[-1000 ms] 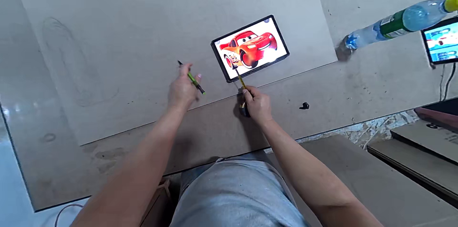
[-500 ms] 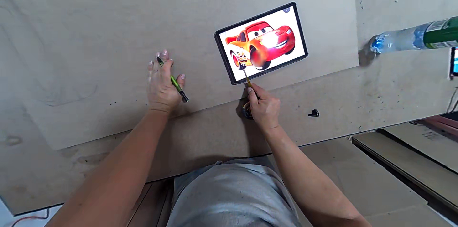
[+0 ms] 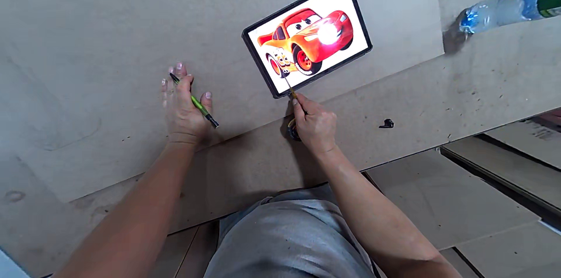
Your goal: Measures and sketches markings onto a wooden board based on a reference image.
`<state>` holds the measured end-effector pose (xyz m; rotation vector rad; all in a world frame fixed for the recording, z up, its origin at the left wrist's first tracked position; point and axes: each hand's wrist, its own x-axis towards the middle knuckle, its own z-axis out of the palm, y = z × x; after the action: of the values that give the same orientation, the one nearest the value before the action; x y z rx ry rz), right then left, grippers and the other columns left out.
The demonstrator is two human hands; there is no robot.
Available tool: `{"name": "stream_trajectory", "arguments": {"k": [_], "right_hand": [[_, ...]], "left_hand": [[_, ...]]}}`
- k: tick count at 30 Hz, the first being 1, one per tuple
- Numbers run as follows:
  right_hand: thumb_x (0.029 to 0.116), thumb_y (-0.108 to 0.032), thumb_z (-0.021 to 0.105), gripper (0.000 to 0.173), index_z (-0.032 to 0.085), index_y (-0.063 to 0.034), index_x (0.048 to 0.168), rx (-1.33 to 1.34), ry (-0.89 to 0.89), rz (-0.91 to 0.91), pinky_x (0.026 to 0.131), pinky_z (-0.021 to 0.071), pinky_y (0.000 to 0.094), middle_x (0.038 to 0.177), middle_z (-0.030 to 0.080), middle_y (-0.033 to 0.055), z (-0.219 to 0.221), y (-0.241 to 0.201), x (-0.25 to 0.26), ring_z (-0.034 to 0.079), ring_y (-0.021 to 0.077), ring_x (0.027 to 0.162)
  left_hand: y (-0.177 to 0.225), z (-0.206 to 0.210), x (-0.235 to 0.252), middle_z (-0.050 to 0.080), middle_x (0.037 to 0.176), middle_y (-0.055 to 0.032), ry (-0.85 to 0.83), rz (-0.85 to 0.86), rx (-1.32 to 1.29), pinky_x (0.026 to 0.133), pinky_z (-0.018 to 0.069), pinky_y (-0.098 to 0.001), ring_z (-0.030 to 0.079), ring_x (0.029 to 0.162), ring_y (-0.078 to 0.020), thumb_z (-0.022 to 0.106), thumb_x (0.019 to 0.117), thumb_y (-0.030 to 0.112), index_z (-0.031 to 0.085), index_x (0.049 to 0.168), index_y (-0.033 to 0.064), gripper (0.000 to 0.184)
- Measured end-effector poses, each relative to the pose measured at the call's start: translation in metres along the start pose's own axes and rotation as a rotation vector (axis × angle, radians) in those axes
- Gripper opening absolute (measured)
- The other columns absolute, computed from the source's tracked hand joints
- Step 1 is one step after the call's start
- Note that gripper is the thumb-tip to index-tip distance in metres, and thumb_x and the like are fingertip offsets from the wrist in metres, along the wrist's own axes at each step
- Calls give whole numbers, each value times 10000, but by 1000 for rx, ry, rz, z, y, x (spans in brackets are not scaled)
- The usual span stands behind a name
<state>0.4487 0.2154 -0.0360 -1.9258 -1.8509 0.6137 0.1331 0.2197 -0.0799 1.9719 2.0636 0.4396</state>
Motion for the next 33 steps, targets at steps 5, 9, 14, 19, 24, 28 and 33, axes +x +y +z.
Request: {"name": "stream_trajectory", "arguments": {"k": [5, 9, 14, 19, 24, 28, 33], "right_hand": [[1053, -260, 561, 279, 792, -169, 1181, 10, 4, -15, 713, 611, 367, 932, 795, 10, 0, 2, 0, 756, 140, 836], [1047, -235, 557, 282, 788, -156, 1189, 9, -1, -36, 731, 611, 369, 943, 797, 18, 0, 3, 0, 758, 149, 850], [1047, -243, 560, 279, 792, -162, 1177, -6, 18, -30, 704, 605, 373, 933, 796, 16, 1, 2, 1, 757, 148, 832], [1047, -237, 552, 284, 792, -159, 1179, -14, 3, -27, 699, 604, 377, 926, 795, 19, 0, 1, 1, 757, 150, 825], [1050, -245, 548, 290, 789, -161, 1188, -1, -11, -19, 698, 604, 391, 922, 793, 19, 0, 1, 1, 754, 156, 818], [1054, -261, 538, 301, 781, -175, 1209, -5, -44, 5, 710, 606, 413, 941, 794, 16, -1, 1, 1, 755, 161, 831], [1052, -247, 545, 293, 780, -169, 1208, -10, -32, -10, 711, 603, 395, 928, 792, 20, -1, 1, 1, 751, 158, 824]], "left_hand": [[3, 0, 0, 337, 1664, -127, 4, -17, 14, 1282, 159, -521, 249, 1568, -291, 426, 1052, 486, 450, 1472, 67, 594], [6, -2, 0, 336, 1664, -129, -4, -30, 10, 1280, 156, -512, 248, 1567, -297, 420, 1055, 485, 441, 1480, 68, 596], [7, -3, 0, 316, 1676, -111, -24, -53, 6, 1285, 132, -515, 223, 1576, -277, 428, 1051, 488, 442, 1477, 76, 593], [9, -5, 0, 314, 1677, -108, -34, -65, 16, 1279, 146, -518, 228, 1574, -289, 428, 1050, 490, 452, 1467, 78, 586], [8, -5, 0, 312, 1676, -118, -32, -58, 18, 1282, 150, -515, 228, 1573, -295, 428, 1049, 483, 453, 1467, 72, 587], [5, -3, 0, 318, 1674, -112, -22, -41, 46, 1285, 158, -502, 238, 1571, -288, 417, 1054, 493, 448, 1484, 80, 598], [4, -1, -1, 339, 1665, -109, -8, -38, 20, 1282, 156, -497, 242, 1570, -279, 428, 1055, 493, 467, 1468, 77, 588]]}}
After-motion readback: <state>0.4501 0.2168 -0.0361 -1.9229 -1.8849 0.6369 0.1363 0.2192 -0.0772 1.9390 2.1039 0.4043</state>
